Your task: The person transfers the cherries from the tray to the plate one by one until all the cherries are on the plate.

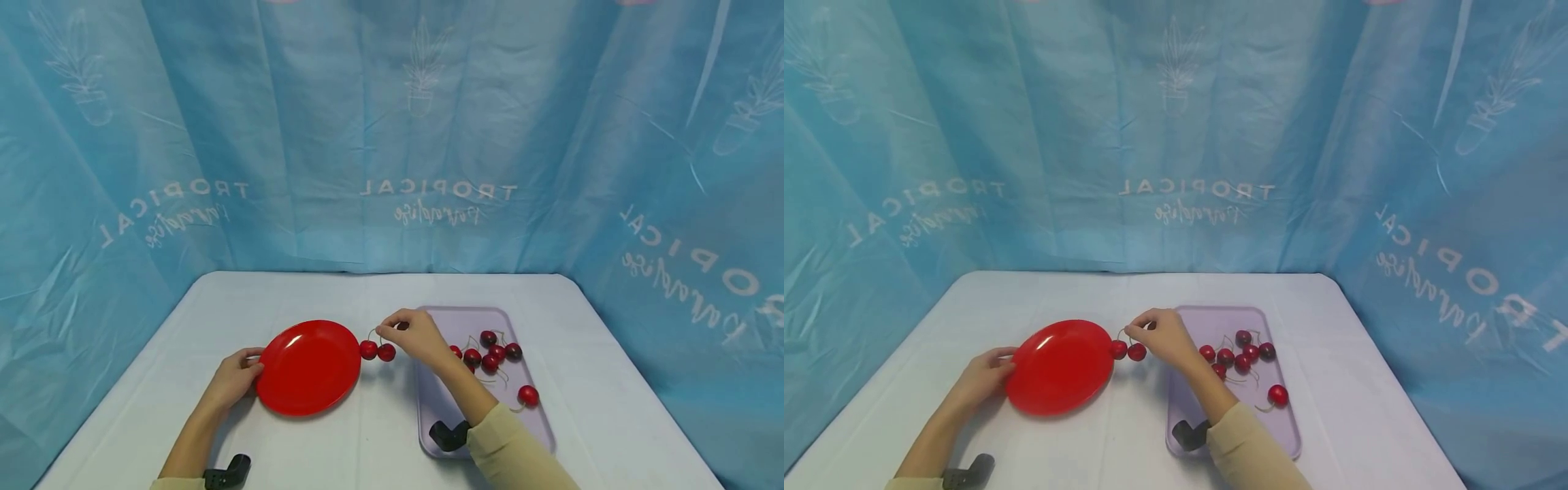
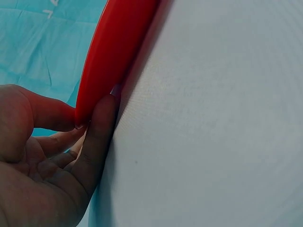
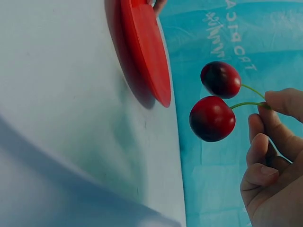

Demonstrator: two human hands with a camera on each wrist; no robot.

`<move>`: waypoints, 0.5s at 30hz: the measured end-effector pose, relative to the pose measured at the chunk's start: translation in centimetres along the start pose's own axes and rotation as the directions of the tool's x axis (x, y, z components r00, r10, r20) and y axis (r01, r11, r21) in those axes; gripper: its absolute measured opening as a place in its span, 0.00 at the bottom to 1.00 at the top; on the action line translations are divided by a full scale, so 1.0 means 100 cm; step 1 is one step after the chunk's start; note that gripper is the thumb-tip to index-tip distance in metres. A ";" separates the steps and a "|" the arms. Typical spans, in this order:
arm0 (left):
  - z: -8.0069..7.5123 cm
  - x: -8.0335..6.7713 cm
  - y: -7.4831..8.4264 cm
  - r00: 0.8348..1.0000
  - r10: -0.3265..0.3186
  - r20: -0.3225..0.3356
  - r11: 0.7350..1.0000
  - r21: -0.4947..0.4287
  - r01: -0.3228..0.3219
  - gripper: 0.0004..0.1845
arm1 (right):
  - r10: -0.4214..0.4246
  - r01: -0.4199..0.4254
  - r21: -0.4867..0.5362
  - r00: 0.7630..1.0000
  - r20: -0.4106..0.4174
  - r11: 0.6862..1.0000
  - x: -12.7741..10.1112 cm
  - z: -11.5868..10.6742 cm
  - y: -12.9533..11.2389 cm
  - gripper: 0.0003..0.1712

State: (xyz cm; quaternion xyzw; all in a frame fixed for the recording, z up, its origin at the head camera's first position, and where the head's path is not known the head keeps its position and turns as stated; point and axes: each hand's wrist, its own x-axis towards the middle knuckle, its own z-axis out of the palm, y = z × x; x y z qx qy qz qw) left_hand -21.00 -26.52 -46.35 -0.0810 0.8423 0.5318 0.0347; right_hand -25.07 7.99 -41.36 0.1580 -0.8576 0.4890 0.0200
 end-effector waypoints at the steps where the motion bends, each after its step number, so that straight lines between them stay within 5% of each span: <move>1: -0.001 0.000 0.000 1.000 0.004 0.000 1.000 0.005 -0.004 0.23 | -0.004 0.004 0.007 1.000 0.003 1.000 0.001 0.002 -0.001 0.10; 15: -0.001 -0.002 0.001 1.000 0.013 0.006 1.000 0.004 -0.013 0.24 | -0.019 0.018 0.024 0.999 0.042 1.000 0.006 0.015 -0.010 0.09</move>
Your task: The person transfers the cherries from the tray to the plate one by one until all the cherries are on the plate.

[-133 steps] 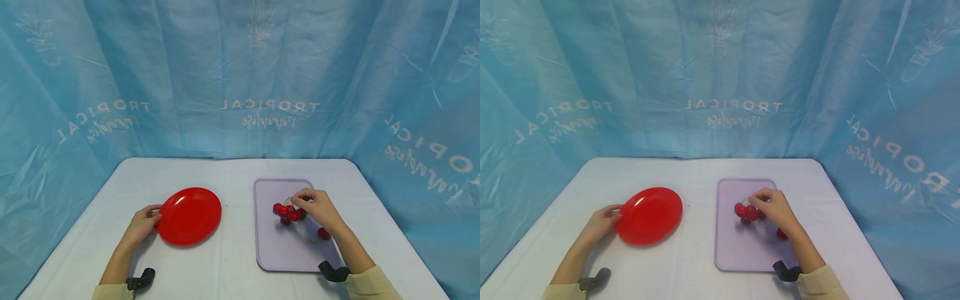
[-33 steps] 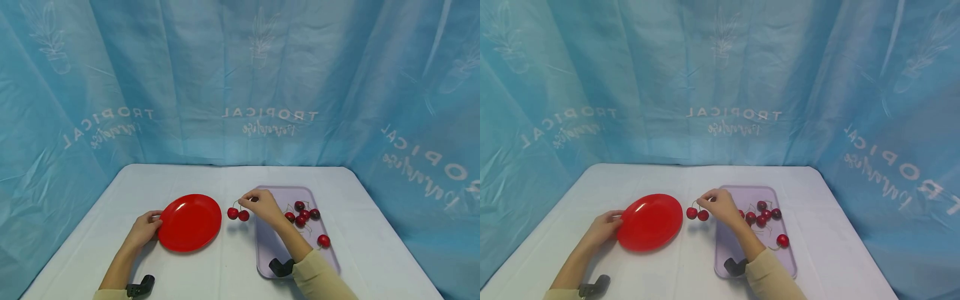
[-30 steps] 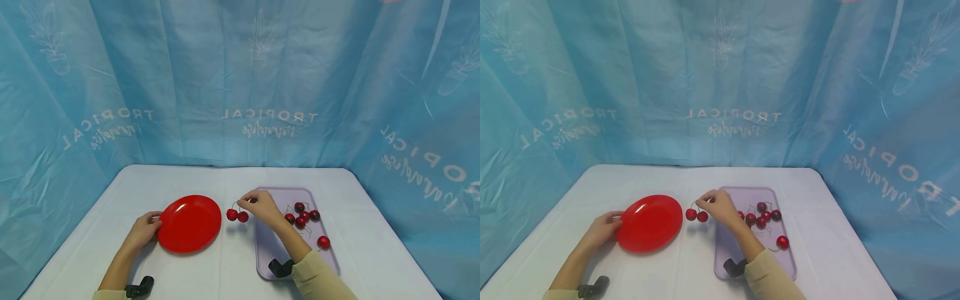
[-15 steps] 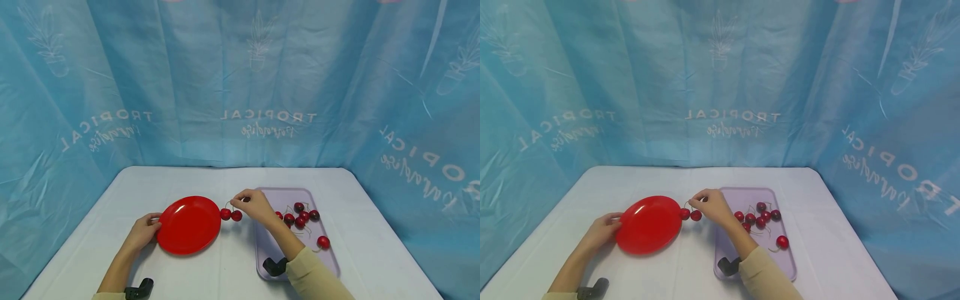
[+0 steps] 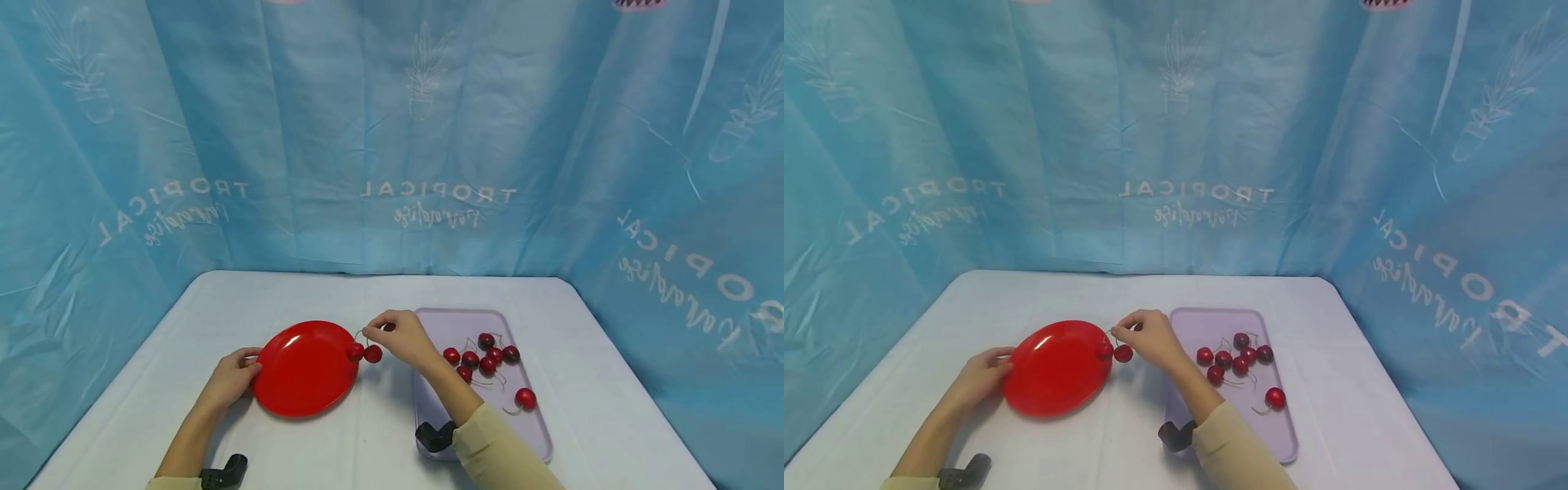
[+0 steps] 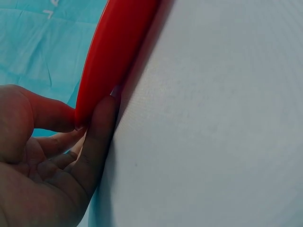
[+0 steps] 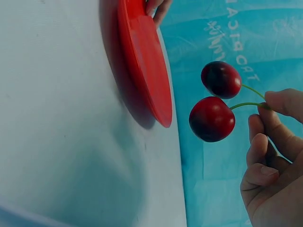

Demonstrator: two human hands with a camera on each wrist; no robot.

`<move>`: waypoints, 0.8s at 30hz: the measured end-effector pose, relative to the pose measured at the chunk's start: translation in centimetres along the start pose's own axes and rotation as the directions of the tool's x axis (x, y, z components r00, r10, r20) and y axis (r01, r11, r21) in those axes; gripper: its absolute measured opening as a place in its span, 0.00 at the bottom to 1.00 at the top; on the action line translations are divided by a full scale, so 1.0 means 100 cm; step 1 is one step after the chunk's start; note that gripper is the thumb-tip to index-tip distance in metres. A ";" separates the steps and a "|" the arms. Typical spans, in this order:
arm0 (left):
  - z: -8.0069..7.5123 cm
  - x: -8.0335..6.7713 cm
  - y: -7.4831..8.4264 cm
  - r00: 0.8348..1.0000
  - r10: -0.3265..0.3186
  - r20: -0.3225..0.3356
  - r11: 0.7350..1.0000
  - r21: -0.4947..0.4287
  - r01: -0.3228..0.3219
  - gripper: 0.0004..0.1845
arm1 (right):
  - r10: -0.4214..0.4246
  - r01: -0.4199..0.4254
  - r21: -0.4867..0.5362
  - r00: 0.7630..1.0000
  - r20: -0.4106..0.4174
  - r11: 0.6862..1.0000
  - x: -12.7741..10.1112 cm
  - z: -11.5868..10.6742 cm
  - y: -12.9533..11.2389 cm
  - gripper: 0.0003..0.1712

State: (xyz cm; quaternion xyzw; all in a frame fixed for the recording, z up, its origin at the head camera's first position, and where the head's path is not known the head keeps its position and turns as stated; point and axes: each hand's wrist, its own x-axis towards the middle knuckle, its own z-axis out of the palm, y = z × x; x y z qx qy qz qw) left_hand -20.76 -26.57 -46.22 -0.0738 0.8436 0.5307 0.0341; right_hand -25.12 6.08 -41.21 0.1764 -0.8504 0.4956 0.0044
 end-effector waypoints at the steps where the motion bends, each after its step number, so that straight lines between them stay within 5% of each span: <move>1: 0.000 0.000 0.000 1.000 0.005 0.000 1.000 0.000 -0.005 0.24 | -0.002 0.002 0.007 1.000 0.003 1.000 0.001 0.001 -0.001 0.09; 24: 0.002 0.003 -0.005 1.000 0.012 -0.015 1.000 0.008 -0.012 0.26 | 0.038 -0.038 0.020 0.999 0.020 0.999 0.018 0.024 -0.006 0.08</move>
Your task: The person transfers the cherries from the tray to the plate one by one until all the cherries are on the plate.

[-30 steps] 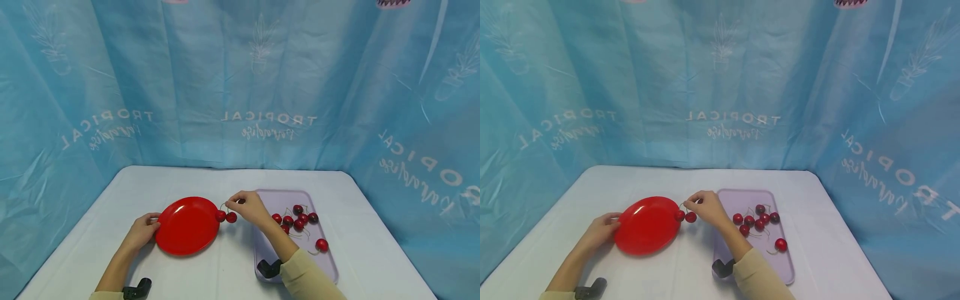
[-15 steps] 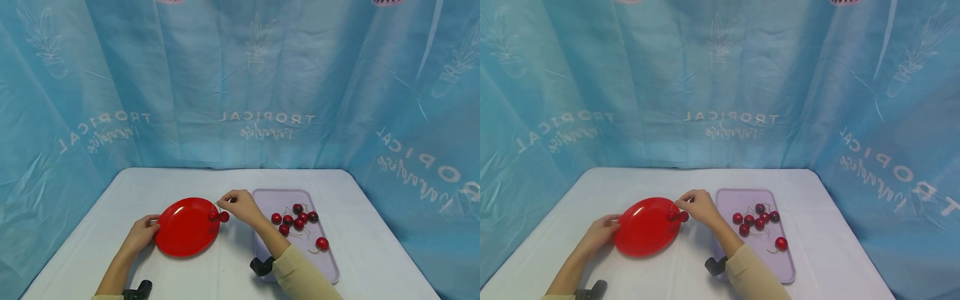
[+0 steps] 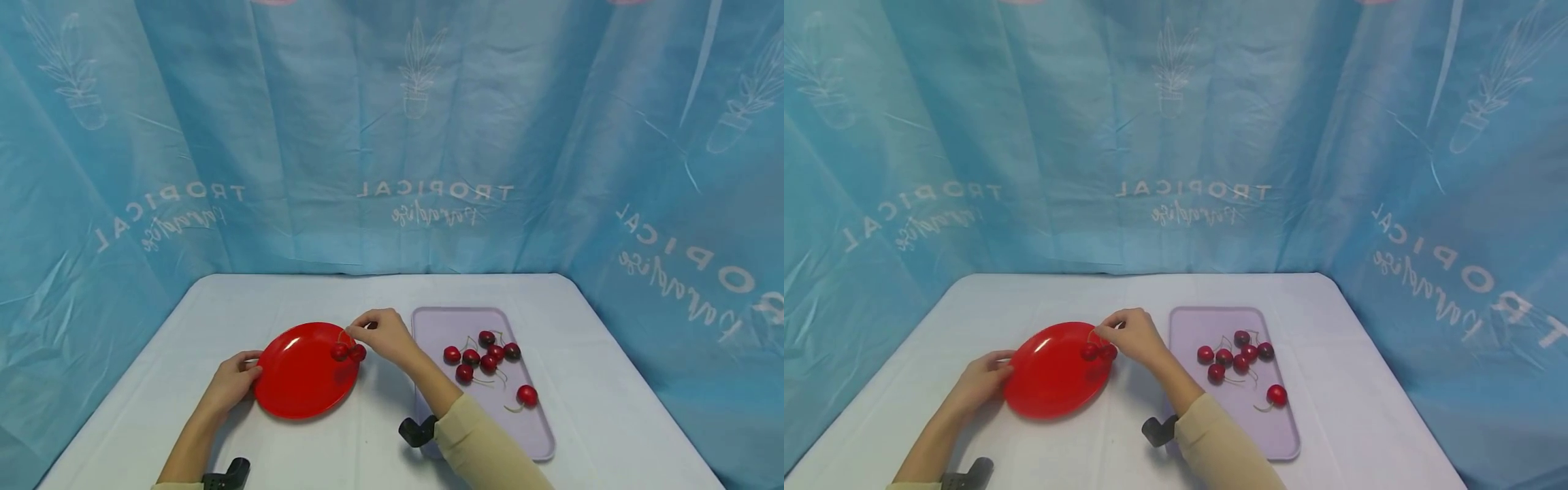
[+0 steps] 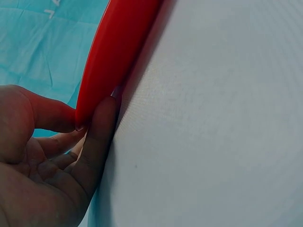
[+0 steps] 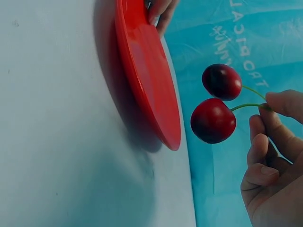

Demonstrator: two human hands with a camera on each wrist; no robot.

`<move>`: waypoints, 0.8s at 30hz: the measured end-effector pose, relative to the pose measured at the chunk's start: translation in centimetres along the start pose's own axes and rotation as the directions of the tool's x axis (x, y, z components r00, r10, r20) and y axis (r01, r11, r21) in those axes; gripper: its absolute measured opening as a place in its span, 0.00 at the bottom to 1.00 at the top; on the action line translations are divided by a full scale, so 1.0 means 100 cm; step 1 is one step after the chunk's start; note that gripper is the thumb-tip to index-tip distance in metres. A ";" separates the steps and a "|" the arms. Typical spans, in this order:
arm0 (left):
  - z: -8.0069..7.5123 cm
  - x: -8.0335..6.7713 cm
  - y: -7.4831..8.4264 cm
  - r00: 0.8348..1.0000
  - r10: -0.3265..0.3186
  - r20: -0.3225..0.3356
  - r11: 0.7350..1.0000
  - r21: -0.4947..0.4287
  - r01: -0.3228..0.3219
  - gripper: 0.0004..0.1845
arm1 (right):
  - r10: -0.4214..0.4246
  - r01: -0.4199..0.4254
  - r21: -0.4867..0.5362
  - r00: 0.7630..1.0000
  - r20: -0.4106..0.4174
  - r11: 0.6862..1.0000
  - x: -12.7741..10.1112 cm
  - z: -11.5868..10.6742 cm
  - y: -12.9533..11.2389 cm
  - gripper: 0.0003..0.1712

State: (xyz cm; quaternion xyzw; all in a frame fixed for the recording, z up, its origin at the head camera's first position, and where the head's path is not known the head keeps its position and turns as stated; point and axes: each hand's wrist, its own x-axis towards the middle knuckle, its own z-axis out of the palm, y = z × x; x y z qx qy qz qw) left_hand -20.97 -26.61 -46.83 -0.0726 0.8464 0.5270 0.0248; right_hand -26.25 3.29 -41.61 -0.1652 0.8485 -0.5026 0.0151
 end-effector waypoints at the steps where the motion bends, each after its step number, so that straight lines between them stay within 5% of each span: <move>1: 0.000 0.000 0.000 1.000 -0.001 -0.001 1.000 0.000 0.001 0.26 | -0.004 0.004 0.003 1.000 0.003 1.000 0.001 0.001 0.000 0.08; 24: -0.001 0.000 -0.001 1.000 -0.003 0.013 1.000 -0.005 0.003 0.25 | -0.022 0.021 0.059 0.999 0.027 0.998 0.008 0.017 -0.009 0.08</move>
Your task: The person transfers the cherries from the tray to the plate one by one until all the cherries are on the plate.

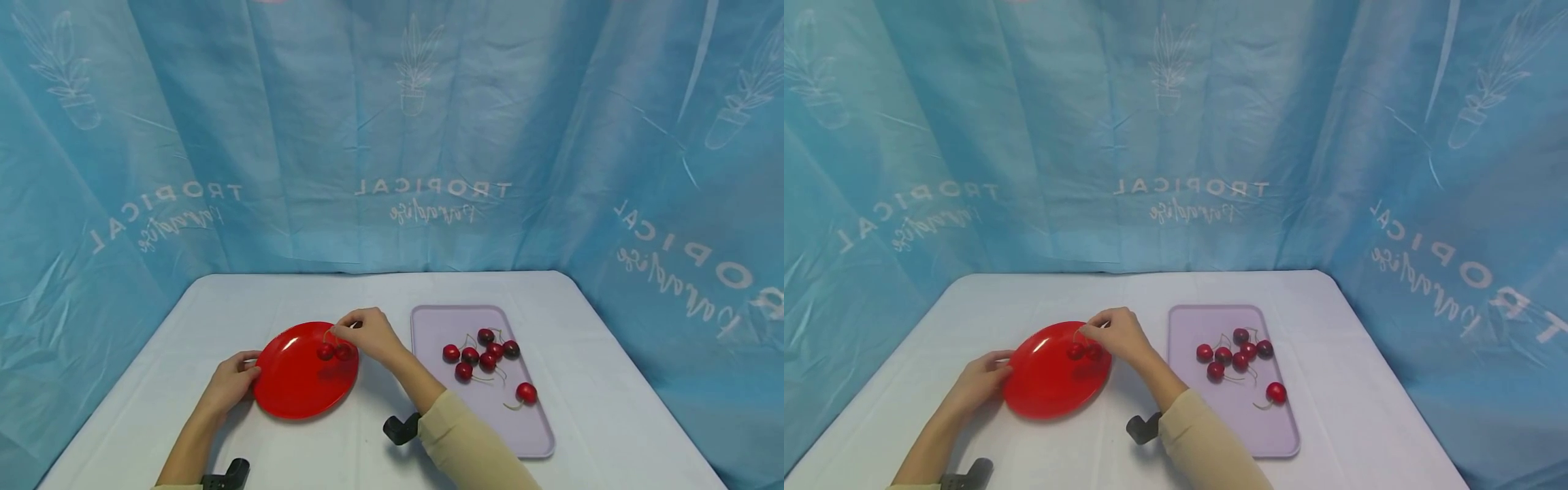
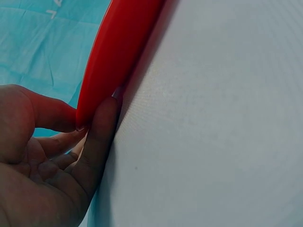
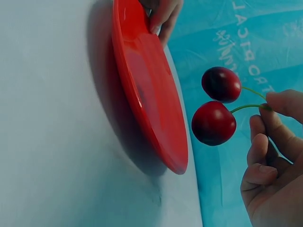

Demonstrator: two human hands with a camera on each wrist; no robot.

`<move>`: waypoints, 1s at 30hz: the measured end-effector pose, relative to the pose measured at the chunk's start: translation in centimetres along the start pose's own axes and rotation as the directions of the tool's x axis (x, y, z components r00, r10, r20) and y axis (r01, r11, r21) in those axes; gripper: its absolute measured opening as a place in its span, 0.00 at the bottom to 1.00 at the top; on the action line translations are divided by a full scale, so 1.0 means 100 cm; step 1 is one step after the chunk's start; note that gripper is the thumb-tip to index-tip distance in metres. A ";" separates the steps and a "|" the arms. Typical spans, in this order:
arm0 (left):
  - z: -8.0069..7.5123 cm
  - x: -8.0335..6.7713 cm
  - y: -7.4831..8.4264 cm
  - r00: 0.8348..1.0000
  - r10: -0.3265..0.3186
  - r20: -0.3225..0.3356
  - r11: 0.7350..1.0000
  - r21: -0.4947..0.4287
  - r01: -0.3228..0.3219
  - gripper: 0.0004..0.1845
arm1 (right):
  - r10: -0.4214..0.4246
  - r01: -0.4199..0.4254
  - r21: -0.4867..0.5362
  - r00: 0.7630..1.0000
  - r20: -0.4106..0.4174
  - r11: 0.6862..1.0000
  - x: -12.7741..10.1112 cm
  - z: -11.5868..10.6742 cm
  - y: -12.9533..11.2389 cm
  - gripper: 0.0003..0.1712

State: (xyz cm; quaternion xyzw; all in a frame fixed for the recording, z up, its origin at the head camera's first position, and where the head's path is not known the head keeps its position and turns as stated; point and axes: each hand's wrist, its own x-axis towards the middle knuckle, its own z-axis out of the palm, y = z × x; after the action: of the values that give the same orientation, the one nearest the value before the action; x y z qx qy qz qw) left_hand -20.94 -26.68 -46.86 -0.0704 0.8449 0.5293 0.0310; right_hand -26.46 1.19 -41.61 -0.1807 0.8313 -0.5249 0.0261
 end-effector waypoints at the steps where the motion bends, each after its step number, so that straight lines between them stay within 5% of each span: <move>1: 0.000 0.000 0.001 1.000 0.001 0.000 1.000 0.001 -0.001 0.25 | -0.002 0.002 0.002 1.000 0.000 1.000 0.001 0.001 -0.001 0.08; 30: -0.001 -0.002 -0.001 1.000 0.012 -0.007 1.000 -0.005 -0.012 0.26 | 0.029 -0.031 0.065 0.999 0.034 0.997 0.010 0.041 -0.005 0.05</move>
State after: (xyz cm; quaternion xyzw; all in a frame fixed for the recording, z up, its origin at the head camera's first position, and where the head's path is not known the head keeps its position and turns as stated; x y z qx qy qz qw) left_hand -20.72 -26.77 -46.87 -0.0671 0.8440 0.5316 0.0246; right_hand -26.30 -2.87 -42.88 -0.1760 0.8158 -0.5483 0.0535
